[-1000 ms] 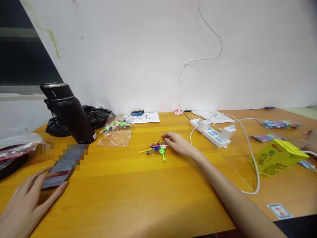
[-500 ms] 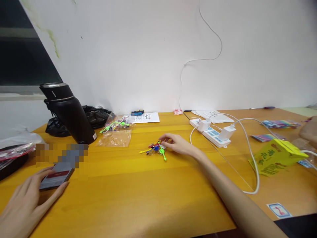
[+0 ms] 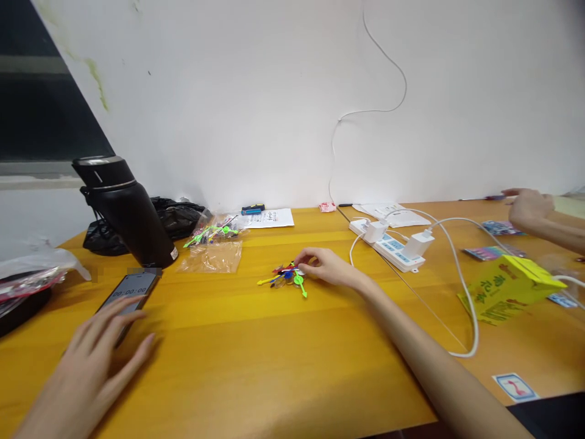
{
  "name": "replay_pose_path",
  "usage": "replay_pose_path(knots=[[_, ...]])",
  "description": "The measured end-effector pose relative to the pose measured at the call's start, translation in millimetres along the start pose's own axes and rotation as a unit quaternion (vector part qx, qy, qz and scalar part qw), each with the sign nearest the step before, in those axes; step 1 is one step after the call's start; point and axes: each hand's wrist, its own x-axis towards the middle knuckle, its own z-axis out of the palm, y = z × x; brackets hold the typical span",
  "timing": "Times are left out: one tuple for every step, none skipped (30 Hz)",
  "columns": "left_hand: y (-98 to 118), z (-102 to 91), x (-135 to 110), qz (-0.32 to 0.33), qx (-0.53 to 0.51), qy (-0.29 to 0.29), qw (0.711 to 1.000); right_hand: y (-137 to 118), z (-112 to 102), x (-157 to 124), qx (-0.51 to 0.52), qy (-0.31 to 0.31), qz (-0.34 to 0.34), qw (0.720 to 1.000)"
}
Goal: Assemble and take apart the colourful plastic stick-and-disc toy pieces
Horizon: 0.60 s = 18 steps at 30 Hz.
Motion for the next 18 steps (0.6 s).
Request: replay_pose_path(knots=[[20.3,1.3,9.1,0.016,-0.029,0.001,0.999,0.6,0.4,0.3,0.003,0.003,0.001,1.0],[39.8,3.5,19.2,0.042,-0.059,-0.01,0.997,0.9,0.8,0.6,0.004,0.007,0.002,1.0],[58.1,6.4,30.1,0.064,-0.087,-0.035,0.994,0.8,1.2,0.8,0.005,0.01,0.003,1.0],[75.0,9.7,41.8,0.078,-0.11,-0.067,0.989,0.4,1.7,1.0,0.007,0.011,0.004,1.0],[90.2,13.1,54.1,0.095,-0.129,-0.087,0.983,-0.5,2.2,1.1,0.01,0.01,0.005,1.0],[103.8,16.5,66.6,0.109,-0.147,-0.109,0.977,-1.7,2.9,1.2,0.013,0.009,0.006,1.0],[115.8,20.0,79.1,0.12,-0.164,-0.124,0.971,-3.1,3.7,1.3,0.017,0.008,0.007,1.0],[126.3,23.5,91.1,0.132,-0.18,-0.129,0.966,-4.8,4.5,1.4,0.019,0.008,0.007,1.0],[135.2,27.2,102.2,0.142,-0.198,-0.13,0.961,-6.5,5.4,1.5,0.021,0.009,0.007,1.0],[142.6,31.3,111.9,0.149,-0.22,-0.127,0.956,-8.2,6.1,1.6,0.022,0.009,0.007,1.0],[148.5,35.7,119.8,0.148,-0.241,-0.131,0.95,-9.6,6.4,1.4,0.024,0.008,0.005,1.0],[152.9,40.6,125.7,0.146,-0.264,-0.131,0.944,-10.8,6.2,1.0,0.027,0.003,0.005,1.0],[155.9,45.8,129.6,0.14,-0.288,-0.133,0.938,-11.7,5.2,0.1,0.033,-0.004,0.005,0.999],[157.6,51.1,131.4,0.128,-0.312,-0.136,0.932,-12.3,3.3,-1.4,0.042,-0.013,0.006,0.999],[158.2,56.3,131.5,0.116,-0.334,-0.139,0.925,-12.6,0.5,-3.4,0.051,-0.025,0.011,0.998],[158.0,61.1,130.3,0.106,-0.353,-0.139,0.919,-12.7,-2.9,-6.0,0.058,-0.039,0.018,0.997],[157.1,65.3,128.5,0.098,-0.368,-0.136,0.915,-12.9,-6.6,-9.0,0.063,-0.054,0.028,0.996],[155.9,68.8,126.5,0.094,-0.379,-0.132,0.911,-13.2,-10.2,-12.1,0.066,-0.071,0.037,0.995]])
